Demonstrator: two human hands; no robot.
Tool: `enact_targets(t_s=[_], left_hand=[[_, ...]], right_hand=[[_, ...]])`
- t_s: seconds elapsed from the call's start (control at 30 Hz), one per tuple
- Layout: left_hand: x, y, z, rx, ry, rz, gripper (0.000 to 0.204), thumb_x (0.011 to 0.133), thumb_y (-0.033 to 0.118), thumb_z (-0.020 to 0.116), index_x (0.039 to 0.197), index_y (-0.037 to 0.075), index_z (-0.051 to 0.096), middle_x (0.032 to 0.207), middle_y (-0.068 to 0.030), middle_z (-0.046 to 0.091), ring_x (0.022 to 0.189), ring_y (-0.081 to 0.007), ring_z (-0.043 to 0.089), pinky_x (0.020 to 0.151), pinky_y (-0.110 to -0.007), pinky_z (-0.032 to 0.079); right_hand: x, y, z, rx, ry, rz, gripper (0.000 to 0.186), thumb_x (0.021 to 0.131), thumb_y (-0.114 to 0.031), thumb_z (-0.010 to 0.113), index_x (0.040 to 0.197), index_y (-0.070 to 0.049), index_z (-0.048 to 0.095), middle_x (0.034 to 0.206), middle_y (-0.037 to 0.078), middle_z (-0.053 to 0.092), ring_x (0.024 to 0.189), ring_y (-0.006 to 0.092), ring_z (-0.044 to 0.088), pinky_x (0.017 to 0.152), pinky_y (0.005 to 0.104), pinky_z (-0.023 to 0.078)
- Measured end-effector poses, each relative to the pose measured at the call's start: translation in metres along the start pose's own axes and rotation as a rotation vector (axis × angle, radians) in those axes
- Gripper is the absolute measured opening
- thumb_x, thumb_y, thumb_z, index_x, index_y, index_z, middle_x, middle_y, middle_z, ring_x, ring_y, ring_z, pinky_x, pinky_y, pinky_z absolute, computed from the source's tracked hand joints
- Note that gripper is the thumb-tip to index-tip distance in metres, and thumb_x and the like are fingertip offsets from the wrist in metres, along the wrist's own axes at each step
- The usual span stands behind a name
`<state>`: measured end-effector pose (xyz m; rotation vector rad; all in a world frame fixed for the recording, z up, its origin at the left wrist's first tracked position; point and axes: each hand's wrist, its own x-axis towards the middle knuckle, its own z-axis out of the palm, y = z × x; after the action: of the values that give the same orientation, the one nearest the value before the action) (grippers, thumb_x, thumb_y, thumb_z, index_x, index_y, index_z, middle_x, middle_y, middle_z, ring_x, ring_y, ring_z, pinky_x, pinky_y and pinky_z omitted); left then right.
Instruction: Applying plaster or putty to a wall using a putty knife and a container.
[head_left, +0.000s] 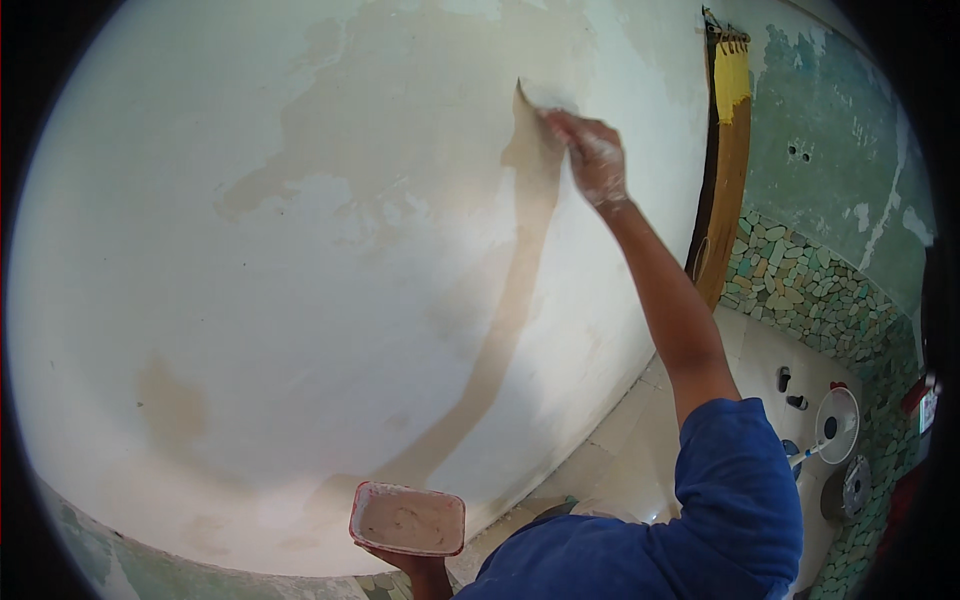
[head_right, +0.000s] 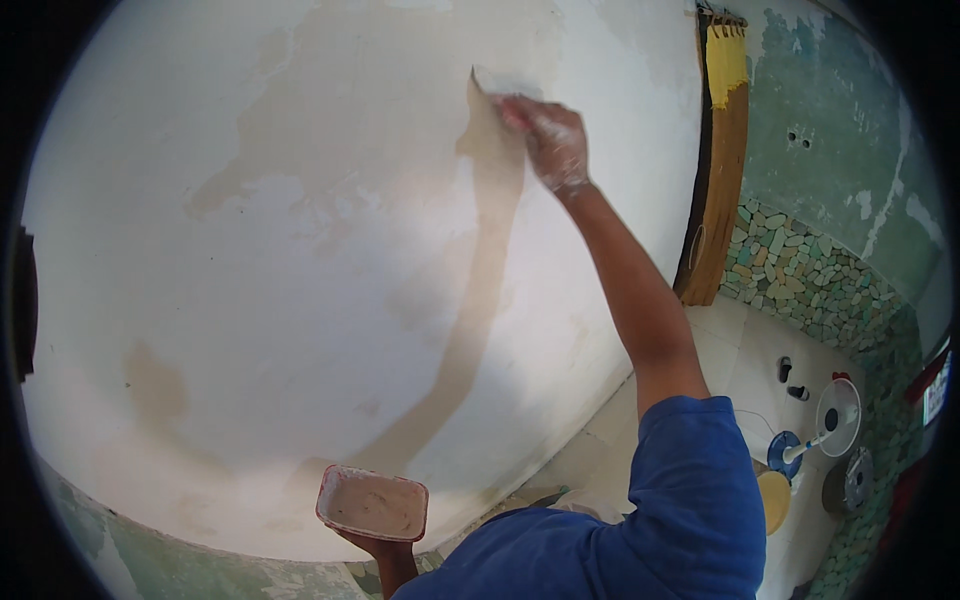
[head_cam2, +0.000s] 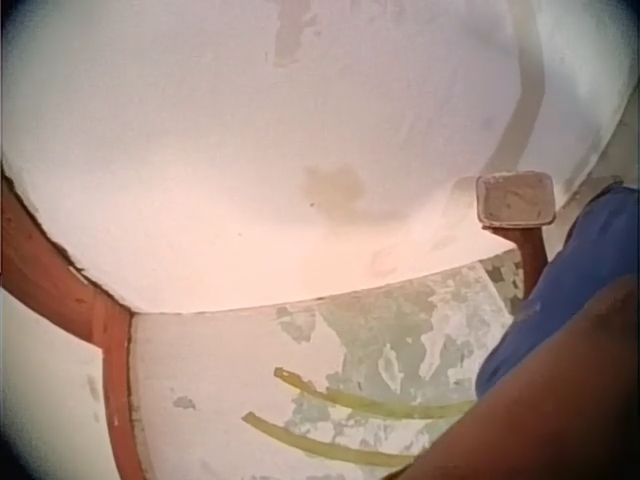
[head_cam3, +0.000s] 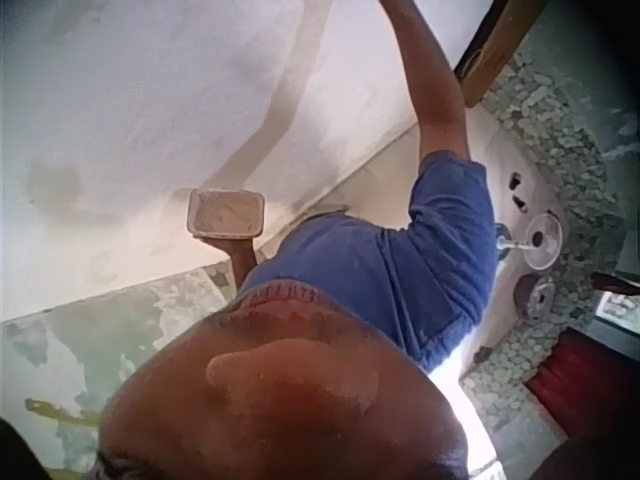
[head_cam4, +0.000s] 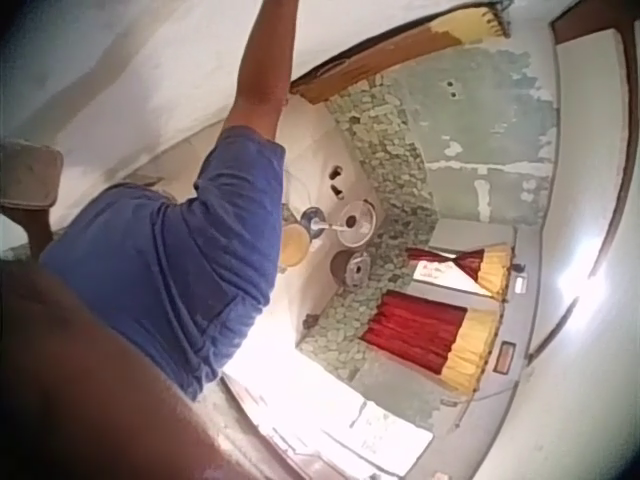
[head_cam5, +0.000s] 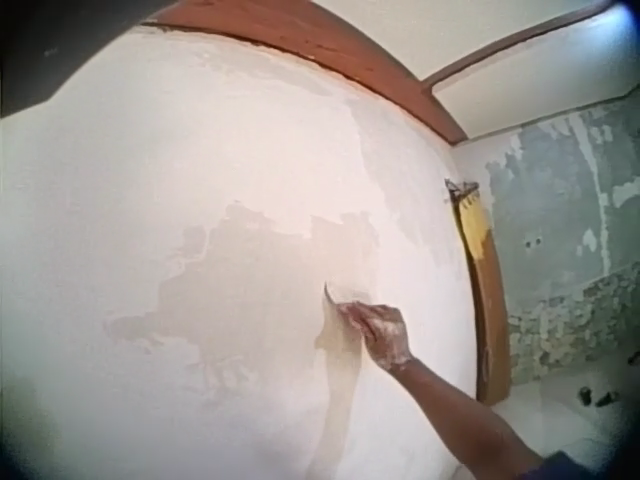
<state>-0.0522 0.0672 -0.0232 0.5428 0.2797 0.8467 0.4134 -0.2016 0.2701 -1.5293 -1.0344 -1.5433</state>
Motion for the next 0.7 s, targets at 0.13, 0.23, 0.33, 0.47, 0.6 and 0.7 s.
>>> enact_targets(t_s=[0.13,0.23,0.33,0.47,0.6,0.7], left_hand=[[-0.002,0.001,-0.005,0.026,-0.028,0.032,0.069,0.096,0.072,0.034,0.138,0.02,0.05,0.13,-0.0069,0.059,0.113,-0.0321,0.06,0.095,-0.055,0.051],[0.0,0.002,-0.004,0.018,0.024,0.029,0.067,0.094,0.072,0.038,0.136,0.022,0.052,0.128,-0.0059,0.06,0.112,-0.0324,0.06,0.093,-0.058,0.05],[-0.003,0.004,0.004,-0.012,0.058,0.023,0.067,0.094,0.071,0.038,0.137,0.021,0.051,0.128,-0.0058,0.06,0.112,-0.0323,0.06,0.093,-0.058,0.051],[-0.001,0.001,0.004,-0.021,0.121,0.036,0.066,0.095,0.071,0.039,0.137,0.021,0.051,0.127,-0.0061,0.06,0.112,-0.0323,0.06,0.093,-0.058,0.051],[-0.005,0.0,0.0,0.014,0.068,0.014,0.066,0.095,0.07,0.038,0.137,0.02,0.051,0.13,-0.0063,0.058,0.113,-0.0325,0.06,0.094,-0.057,0.051],[-0.004,-0.001,-0.001,0.054,0.028,0.056,0.066,0.096,0.07,0.038,0.138,0.02,0.051,0.133,-0.0062,0.057,0.114,-0.0326,0.059,0.095,-0.056,0.051]], right_hand=[[-0.051,-0.03,0.021,-0.15,-0.047,0.03,0.038,0.083,-0.002,0.068,0.12,-0.01,0.069,0.114,0.013,0.071,0.094,0.0322,0.067,0.086,0.0422,0.05],[-0.08,-0.065,0.008,-0.12,-0.255,0.063,0.039,0.083,0.002,0.066,0.12,-0.011,0.068,0.115,0.01,0.071,0.1,0.0296,0.065,0.093,0.041,0.046],[-0.077,-0.068,-0.017,0.022,-0.362,0.069,0.04,0.083,0.005,0.065,0.119,-0.012,0.068,0.115,0.009,0.071,0.1,0.0295,0.065,0.093,0.0412,0.046],[-0.016,-0.021,-0.042,0.177,-0.063,0.29,0.024,0.092,0.003,0.064,0.114,-0.004,0.071,0.113,0.014,0.071,0.097,0.0265,0.069,0.085,0.0342,0.055],[0.03,0.009,-0.037,0.069,-0.162,0.35,0.025,0.098,-0.005,0.059,0.121,-0.002,0.066,0.112,0.012,0.071,0.1,0.0161,0.068,0.092,0.0285,0.053],[0.002,-0.009,-0.014,0.137,-0.231,0.424,0.025,0.098,-0.004,0.06,0.121,-0.001,0.066,0.112,0.013,0.07,0.102,0.0159,0.067,0.093,0.0276,0.052]])
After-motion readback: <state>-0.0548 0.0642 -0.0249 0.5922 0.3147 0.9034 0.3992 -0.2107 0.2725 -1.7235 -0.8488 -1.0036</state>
